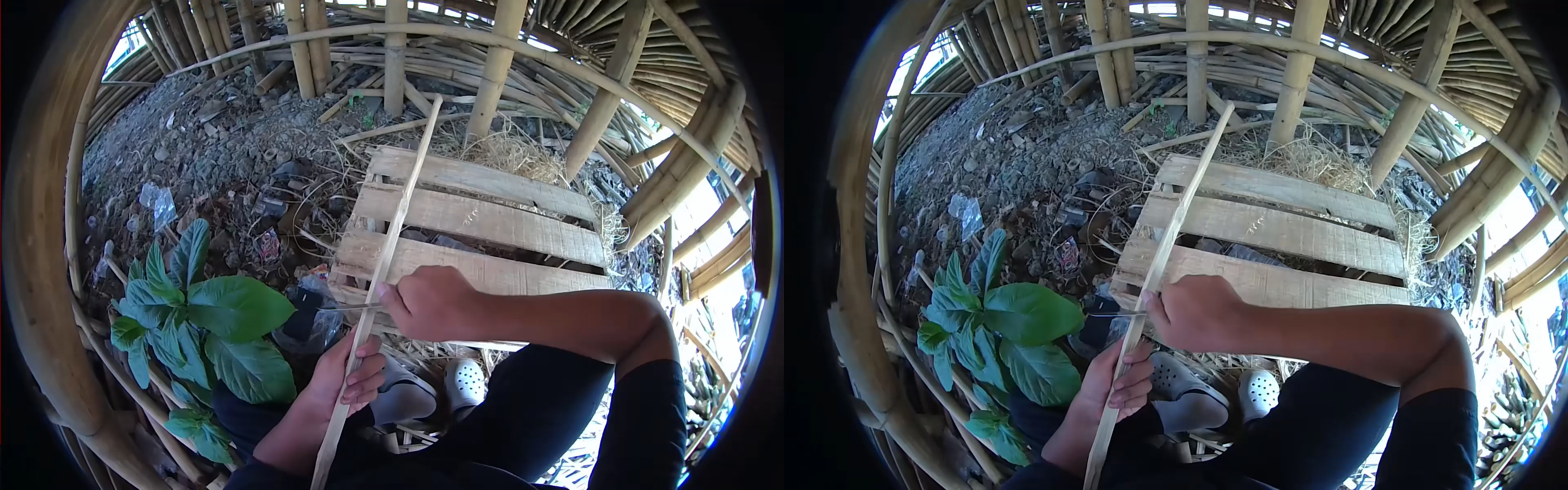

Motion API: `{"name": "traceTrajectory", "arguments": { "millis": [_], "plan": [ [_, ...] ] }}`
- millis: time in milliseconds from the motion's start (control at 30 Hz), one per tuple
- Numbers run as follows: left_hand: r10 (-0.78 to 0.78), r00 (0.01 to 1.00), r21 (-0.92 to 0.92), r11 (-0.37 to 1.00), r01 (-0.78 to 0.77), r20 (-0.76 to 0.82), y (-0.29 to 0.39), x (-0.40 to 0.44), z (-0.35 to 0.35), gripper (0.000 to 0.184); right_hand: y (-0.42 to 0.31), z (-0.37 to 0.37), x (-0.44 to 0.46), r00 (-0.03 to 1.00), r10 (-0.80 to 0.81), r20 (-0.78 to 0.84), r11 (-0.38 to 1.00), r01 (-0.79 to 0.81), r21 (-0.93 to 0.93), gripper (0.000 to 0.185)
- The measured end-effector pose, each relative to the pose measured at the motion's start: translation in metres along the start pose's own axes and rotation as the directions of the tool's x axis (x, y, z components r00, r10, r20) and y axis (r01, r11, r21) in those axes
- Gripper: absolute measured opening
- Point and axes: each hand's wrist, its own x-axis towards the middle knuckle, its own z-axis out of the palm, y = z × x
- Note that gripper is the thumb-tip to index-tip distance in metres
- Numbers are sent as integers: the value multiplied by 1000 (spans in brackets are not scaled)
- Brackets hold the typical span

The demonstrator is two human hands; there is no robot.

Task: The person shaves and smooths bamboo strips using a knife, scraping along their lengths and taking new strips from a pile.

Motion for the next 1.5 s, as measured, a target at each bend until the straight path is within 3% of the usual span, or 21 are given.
{"name": "traceTrajectory", "arguments": {
  "millis": [167,333,400,533,567,633,700,767,833,900,933,1033,1067,1100,1167,1200,1300,1333,1433,1467,1500],
  "plan": [
    [0,961,112,993,33,-277,-4,-8,11,34,-6,4,-3,998,-53,19,990,55,-134,49],
    [-61,965,90,992,86,-256,-5,-1,-1,35,25,11,11,1000,-26,0,949,24,-314,43],
    [-48,960,124,989,84,-275,-9,-3,1,35,17,-8,16,974,224,-38,900,-221,-376,45],
    [-68,958,178,977,120,-278,-14,-7,7,36,10,-6,9,976,87,199,907,5,-421,46],
    [-78,954,190,972,138,-291,-15,-8,7,36,25,-9,17,976,91,198,909,0,-416,46],
    [-76,952,180,974,134,-297,-15,-6,5,37,48,-13,28,971,237,-40,875,-232,-425,45],
    [-68,955,163,979,120,-290,-17,-5,5,37,41,-2,18,968,247,-51,866,-244,-435,46],
    [-41,954,261,957,123,-297,-17,-8,8,39,22,0,4,998,38,51,915,-14,-403,46],
    [-48,956,260,957,126,-289,-16,-9,12,38,33,-4,13,991,70,111,913,-18,-407,46],
    [-70,953,246,958,146,-294,-17,-9,9,38,77,-4,31,973,208,-104,888,-233,-396,48],
    [-76,958,231,962,143,-277,-15,-7,5,38,77,-9,28,976,173,-132,903,-211,-374,49],
    [-71,958,234,962,140,-279,-17,-7,6,39,30,-9,13,966,252,57,862,-197,-467,49],
    [-57,951,264,954,141,-304,-17,-7,8,39,32,-6,9,990,98,99,877,-39,-478,49],
    [-51,954,268,954,134,-297,-16,-6,9,39,47,-4,16,991,95,94,874,-38,-485,49],
    [-66,946,235,961,146,-318,-17,-8,10,40,90,0,32,976,219,5,799,-176,-575,49],
    [-70,944,233,961,150,-321,-16,-8,8,40,92,-15,31,948,311,-70,844,-309,-439,47],
    [-65,957,228,965,132,-281,-16,-6,5,39,52,-21,21,921,380,84,805,-284,-521,41],
    [-66,958,252,958,139,-278,-16,-8,4,39,45,-16,16,940,288,183,808,-136,-574,41],
    [-56,960,287,948,138,-275,-15,-7,9,39,83,-10,30,946,308,101,803,-202,-561,41],
    [-55,958,286,948,139,-283,-16,-8,9,39,94,-24,34,924,381,-11,841,-352,-412,39],
    [-63,956,282,948,147,-287,-16,-8,7,39,94,-17,29,922,388,-5,841,-356,-408,39]
  ]
}}
